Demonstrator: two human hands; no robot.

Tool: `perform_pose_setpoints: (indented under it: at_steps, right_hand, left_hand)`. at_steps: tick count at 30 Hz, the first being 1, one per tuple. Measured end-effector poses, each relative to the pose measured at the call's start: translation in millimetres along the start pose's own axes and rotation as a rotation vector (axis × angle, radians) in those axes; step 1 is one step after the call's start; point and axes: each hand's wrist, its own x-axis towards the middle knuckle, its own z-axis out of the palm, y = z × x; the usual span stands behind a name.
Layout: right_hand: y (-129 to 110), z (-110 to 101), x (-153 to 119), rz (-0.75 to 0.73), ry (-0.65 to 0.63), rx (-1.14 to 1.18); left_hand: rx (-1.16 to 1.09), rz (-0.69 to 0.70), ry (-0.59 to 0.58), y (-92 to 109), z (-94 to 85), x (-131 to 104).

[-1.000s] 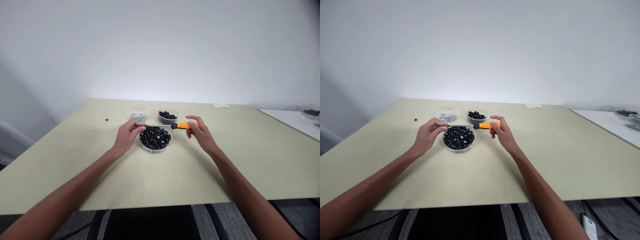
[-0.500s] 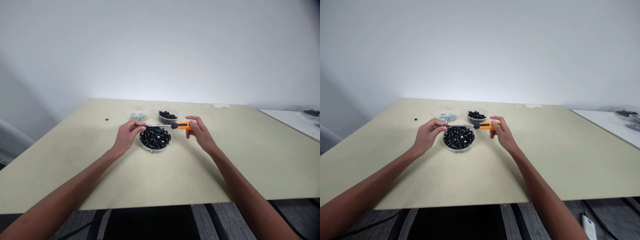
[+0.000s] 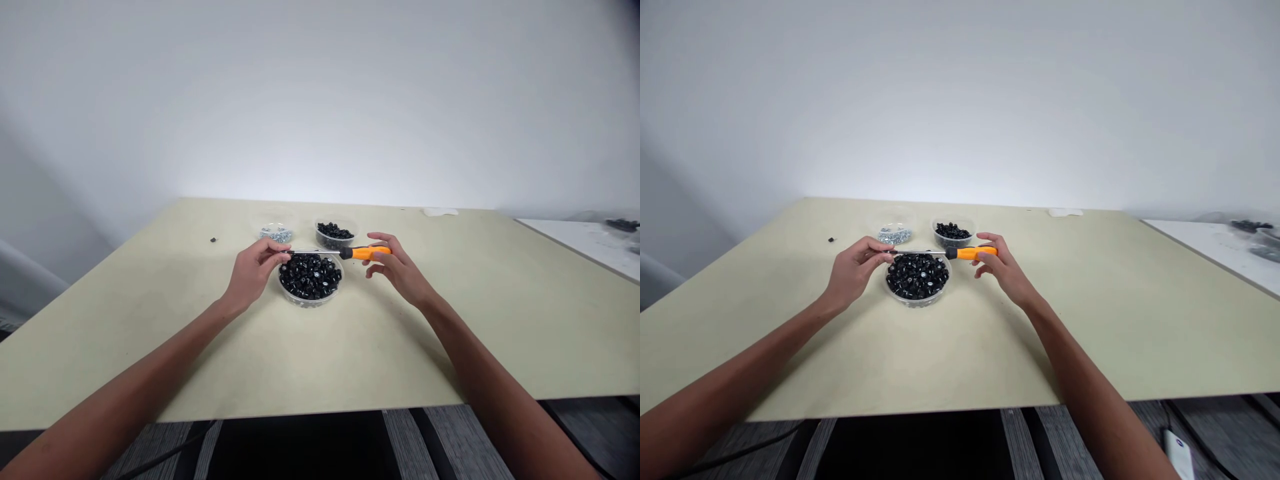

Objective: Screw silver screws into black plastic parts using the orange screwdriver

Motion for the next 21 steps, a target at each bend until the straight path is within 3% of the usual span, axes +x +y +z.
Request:
perform_pose_setpoints:
  at_steps: [8, 14, 18, 21]
  right_hand:
    - [1.0, -0.7, 1.6, 0.021, 0.067, -0.093]
    - [1.8, -1.4, 0.5, 0.006, -0.02, 0.013]
    - [-0.4, 0.2, 0.9, 0.021, 0.062, -0.038]
    - [-0.8, 0.2, 1.0, 0.006, 0.049, -0.025]
  left_hand:
    - [0.032, 0.024, -0.01, 3.2, -0.1, -0.5]
    - [0.019, 0.034, 0.005, 1.9, 0.3, -0.4]
    - [0.013, 0.039, 0.001, 1.9, 0.6, -0.5]
    - [0.018, 0.027, -0.006, 2.6, 0.1, -0.4]
